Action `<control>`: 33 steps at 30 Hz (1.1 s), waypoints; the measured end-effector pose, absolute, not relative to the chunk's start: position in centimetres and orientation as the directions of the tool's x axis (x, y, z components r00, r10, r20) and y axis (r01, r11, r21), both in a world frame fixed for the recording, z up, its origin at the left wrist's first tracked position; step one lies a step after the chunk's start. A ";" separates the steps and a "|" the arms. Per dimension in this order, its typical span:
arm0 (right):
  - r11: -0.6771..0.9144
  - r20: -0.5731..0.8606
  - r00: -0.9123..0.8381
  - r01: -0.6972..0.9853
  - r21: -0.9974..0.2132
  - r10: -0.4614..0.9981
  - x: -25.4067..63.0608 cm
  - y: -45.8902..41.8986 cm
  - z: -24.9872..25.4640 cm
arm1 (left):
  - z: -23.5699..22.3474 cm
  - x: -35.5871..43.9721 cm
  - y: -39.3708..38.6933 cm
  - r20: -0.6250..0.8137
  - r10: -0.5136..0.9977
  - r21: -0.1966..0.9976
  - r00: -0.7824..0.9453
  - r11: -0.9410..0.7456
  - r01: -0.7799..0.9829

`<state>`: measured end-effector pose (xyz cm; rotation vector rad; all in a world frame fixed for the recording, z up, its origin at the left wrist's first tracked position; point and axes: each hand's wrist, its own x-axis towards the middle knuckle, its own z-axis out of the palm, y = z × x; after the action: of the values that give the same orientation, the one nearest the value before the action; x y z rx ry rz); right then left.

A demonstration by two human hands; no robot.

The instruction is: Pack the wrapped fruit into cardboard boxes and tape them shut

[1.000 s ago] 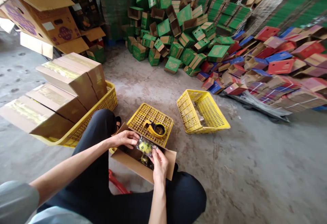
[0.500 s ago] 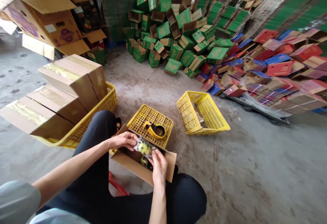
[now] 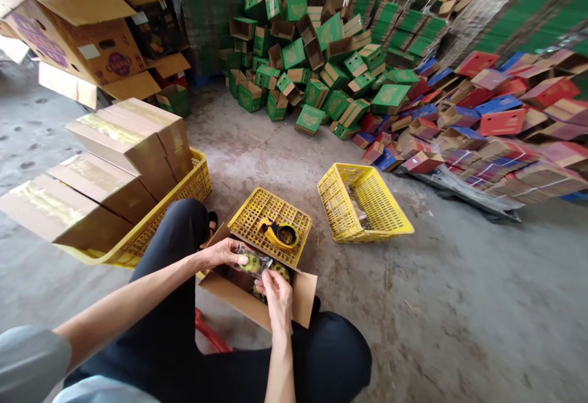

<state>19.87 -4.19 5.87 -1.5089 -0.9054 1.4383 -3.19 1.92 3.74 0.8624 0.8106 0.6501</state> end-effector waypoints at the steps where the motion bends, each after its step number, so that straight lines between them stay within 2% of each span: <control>1: -0.373 -0.376 0.090 -0.045 -0.927 0.922 20.0 -4.2 5.8 | 3.7 -3.3 2.0 -0.354 0.773 0.847 0.527 0.504 -0.170; 5: -0.364 -0.374 0.163 -0.090 -0.927 0.913 20.5 -4.0 5.6 | 3.7 -3.5 2.3 -0.356 0.790 0.848 0.499 0.497 -0.181; 12: -0.405 -0.404 0.032 0.052 -0.913 0.914 19.9 -4.0 5.3 | 3.3 -3.1 2.1 -0.276 0.793 0.906 0.543 0.403 -0.128; 18: -0.225 -0.192 0.143 0.271 -0.936 0.971 21.9 -3.8 4.6 | 3.4 -3.5 2.4 -0.310 0.794 0.895 0.523 0.430 -0.123; 22: -0.216 -0.177 0.182 0.226 -0.950 0.967 23.1 -4.0 5.1 | 3.7 -4.0 2.4 -0.358 0.790 0.849 0.497 0.497 -0.179; 25: -0.048 -0.024 0.089 0.271 -0.961 0.996 22.0 -4.6 5.9 | 3.8 -4.1 2.2 -0.387 0.760 0.829 0.522 0.534 -0.164; 28: 0.167 0.151 -0.072 0.382 -0.909 0.986 20.2 -5.0 6.4 | 3.7 -3.9 2.1 -0.405 0.738 0.822 0.539 0.552 -0.137; 30: 0.227 0.181 -0.149 0.409 -0.884 0.972 19.4 -4.8 6.4 | 3.5 -3.8 2.0 -0.420 0.726 0.814 0.545 0.566 -0.127; 33: 0.217 0.172 -0.149 0.375 -0.901 0.974 19.4 -4.3 6.1 | 3.2 -3.5 1.8 -0.466 0.687 0.776 0.557 0.620 -0.115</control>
<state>19.43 -4.30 6.14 -1.2789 -1.6724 0.9216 -3.49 1.80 3.23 0.7660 0.8542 0.5323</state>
